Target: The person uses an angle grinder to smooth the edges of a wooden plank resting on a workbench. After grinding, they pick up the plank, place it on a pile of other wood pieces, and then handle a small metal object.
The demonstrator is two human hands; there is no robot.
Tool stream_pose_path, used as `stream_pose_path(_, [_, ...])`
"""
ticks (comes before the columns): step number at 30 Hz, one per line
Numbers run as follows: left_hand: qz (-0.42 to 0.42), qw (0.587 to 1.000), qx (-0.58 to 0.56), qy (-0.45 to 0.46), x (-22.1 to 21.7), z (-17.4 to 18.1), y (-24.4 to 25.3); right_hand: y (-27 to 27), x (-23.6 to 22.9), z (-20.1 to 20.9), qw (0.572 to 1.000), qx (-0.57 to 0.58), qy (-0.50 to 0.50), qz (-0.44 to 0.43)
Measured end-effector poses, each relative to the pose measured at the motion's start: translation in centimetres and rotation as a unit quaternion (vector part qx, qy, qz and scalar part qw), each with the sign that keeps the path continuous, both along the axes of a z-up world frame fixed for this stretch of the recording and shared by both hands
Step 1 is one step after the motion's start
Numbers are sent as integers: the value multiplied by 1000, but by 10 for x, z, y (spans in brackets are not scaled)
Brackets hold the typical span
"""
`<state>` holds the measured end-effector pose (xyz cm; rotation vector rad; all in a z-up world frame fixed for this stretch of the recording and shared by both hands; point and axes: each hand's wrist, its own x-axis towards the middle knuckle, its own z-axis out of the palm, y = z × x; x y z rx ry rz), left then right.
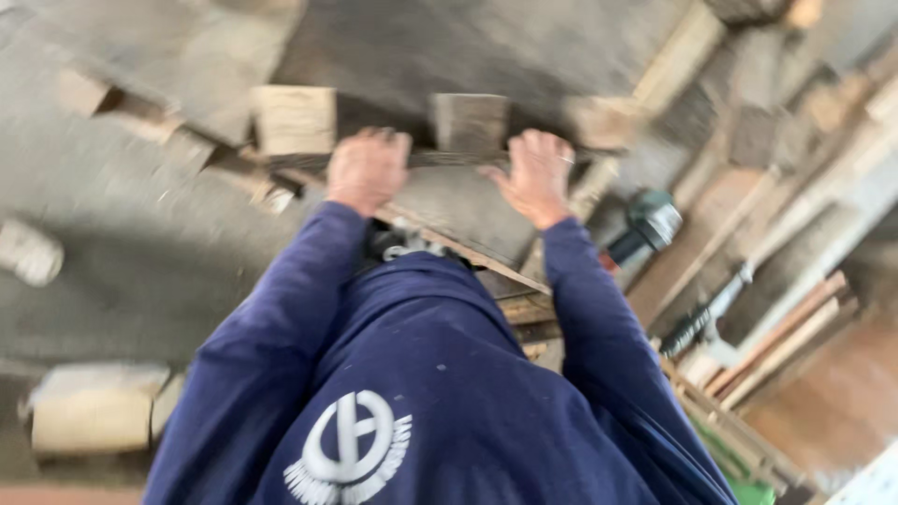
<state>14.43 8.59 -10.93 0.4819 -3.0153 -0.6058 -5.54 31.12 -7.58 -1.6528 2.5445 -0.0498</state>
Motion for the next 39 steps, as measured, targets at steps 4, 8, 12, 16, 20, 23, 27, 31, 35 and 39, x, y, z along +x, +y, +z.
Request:
stream_pose_path(4, [1, 1000, 8, -2, -5, 12, -4, -2, 5, 3, 997, -37, -25, -60])
stream_pose_path(8, [10, 986, 26, -161, 0, 11, -4, 2, 15, 6, 993, -68, -49, -79])
stream_pose_path(12, [27, 993, 59, -103, -3, 16, -4, -3, 15, 7, 995, -85, 16, -49])
stream_pose_path(16, [26, 998, 34, -42, -1, 10, 2, 6, 7, -23, 994, -81, 53, -59])
stream_pose_path(20, [54, 997, 58, 26, 1, 1, 10, 27, -6, -50, 996, -58, 35, -51])
stream_pose_path(23, [67, 978, 82, 182, 17, 3, 10, 20, -10, -52, 997, -52, 24, -43])
stream_pose_path(27, [107, 917, 174, 342, 70, 10, 28, 24, -10, -44, 999, -14, 23, -48])
stream_pose_path(31, [229, 900, 266, 259, 144, 20, 20, 15, 2, -31, 998, -20, 6, -60])
stream_pose_path(35, [329, 889, 292, 131, 221, 20, -2, -6, 42, -8, 994, -90, 54, -28])
stream_pose_path(39, [389, 875, 267, 109, 303, 17, -13, -67, 171, 13, 981, -178, -8, 83])
